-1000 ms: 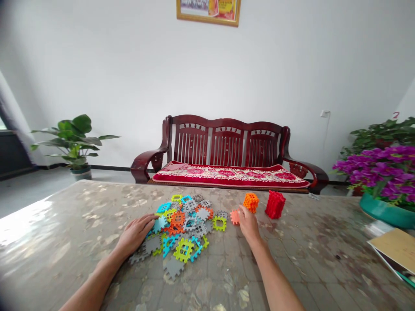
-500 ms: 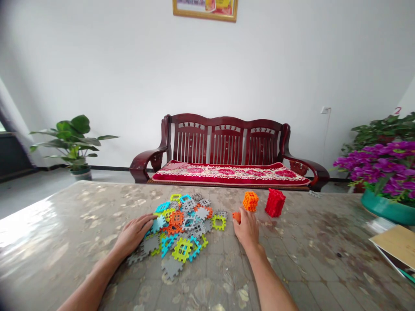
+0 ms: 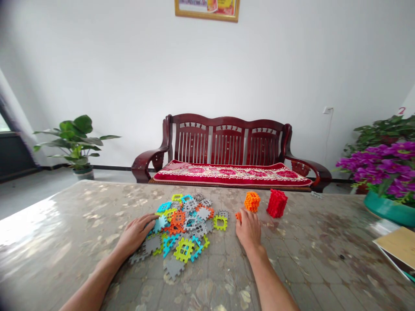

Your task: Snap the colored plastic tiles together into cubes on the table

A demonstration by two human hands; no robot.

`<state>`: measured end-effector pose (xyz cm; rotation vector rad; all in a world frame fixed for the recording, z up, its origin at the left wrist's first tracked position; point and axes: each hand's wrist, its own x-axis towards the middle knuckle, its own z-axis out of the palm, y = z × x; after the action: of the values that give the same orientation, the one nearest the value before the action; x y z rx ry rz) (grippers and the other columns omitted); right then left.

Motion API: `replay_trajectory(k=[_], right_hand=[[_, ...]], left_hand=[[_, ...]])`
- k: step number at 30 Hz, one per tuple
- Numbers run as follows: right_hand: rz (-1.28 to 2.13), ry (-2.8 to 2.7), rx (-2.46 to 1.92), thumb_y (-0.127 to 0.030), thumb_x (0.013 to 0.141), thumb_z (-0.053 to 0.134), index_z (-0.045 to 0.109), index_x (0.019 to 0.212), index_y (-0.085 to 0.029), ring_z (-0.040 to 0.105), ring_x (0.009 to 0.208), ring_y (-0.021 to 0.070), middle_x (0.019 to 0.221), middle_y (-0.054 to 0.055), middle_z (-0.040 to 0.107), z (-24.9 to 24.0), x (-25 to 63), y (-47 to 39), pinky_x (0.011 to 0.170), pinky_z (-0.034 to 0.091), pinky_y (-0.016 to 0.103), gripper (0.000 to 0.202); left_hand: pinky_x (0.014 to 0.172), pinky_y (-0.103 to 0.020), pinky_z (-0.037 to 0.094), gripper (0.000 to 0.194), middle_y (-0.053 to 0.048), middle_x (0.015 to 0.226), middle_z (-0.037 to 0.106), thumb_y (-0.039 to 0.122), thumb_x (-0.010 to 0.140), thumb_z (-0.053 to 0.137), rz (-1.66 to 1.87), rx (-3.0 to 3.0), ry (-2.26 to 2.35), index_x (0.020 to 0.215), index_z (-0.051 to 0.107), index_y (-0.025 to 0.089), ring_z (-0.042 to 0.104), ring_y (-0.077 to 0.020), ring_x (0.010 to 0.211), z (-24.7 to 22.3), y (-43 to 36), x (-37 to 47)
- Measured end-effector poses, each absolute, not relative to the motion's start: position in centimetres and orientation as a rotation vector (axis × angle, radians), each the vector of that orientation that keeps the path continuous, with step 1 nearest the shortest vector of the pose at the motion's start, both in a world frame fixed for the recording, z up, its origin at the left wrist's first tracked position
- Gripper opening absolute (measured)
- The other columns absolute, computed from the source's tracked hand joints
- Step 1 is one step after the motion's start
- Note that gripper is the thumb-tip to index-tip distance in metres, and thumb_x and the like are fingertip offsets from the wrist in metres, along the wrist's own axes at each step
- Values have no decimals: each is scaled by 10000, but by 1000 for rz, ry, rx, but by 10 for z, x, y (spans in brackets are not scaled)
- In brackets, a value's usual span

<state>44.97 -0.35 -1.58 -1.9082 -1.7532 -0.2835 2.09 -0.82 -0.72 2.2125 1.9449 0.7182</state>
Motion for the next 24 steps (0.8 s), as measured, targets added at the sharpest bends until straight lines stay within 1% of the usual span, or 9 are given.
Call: replay_trajectory(k=[4,9,12,16,18,22,24], right_hand=[[-191,-1820,-1700,-177,875,470,674,1209,-199,564,1162,263,1230,101,676,-5,431,-9,1043,398,412,392],[-24,-1959,-1484,-181,910,446,685,1199,-241,559,1168,229,1238,61,683,5,395,-19,1059,401,408,380],[-17,-2033,-1396,-157,907,464,693,1191,-260,546,1179,226,1239,50,684,8,378,-24,1067,396,419,379],[-41,-2098,-1414,-121,892,493,725,1136,-280,536,1186,233,1196,37,704,10,366,-27,1057,405,413,372],[-52,-2138,-1422,-107,892,485,714,1169,-293,525,1211,235,1221,24,699,11,363,-28,1067,397,416,404],[-68,-2230,-1332,-70,886,448,617,1331,-304,432,1354,225,1378,-12,621,9,359,-25,1151,319,424,530],[-54,-2195,-1353,-83,887,454,602,1350,-296,427,1370,226,1406,-3,601,5,359,-20,1155,321,433,531]], left_hand=[[1100,-391,379,425,-4,1340,668,430,961,350,720,2215,1942,1194,690,322,585,-205,1255,-7,-8,21],[1108,-400,371,421,-5,1348,662,423,958,357,695,2207,1959,1198,686,320,579,-208,1262,-6,-9,22],[1107,-409,369,429,-14,1352,659,425,963,349,695,2211,1949,1209,682,311,580,-214,1260,-5,-9,22],[1109,-410,364,427,-11,1357,656,425,968,345,697,2205,1954,1204,683,316,578,-213,1264,-6,-8,21],[1109,-405,364,422,-10,1360,655,427,969,349,705,2207,1949,1199,684,316,576,-208,1267,-7,-8,21],[1110,-404,364,417,-11,1357,656,428,965,359,718,2210,1943,1194,687,313,577,-207,1265,-8,-8,21],[1106,-399,370,413,-7,1351,660,422,962,363,724,2210,1943,1195,688,318,579,-205,1261,-8,-8,21]])
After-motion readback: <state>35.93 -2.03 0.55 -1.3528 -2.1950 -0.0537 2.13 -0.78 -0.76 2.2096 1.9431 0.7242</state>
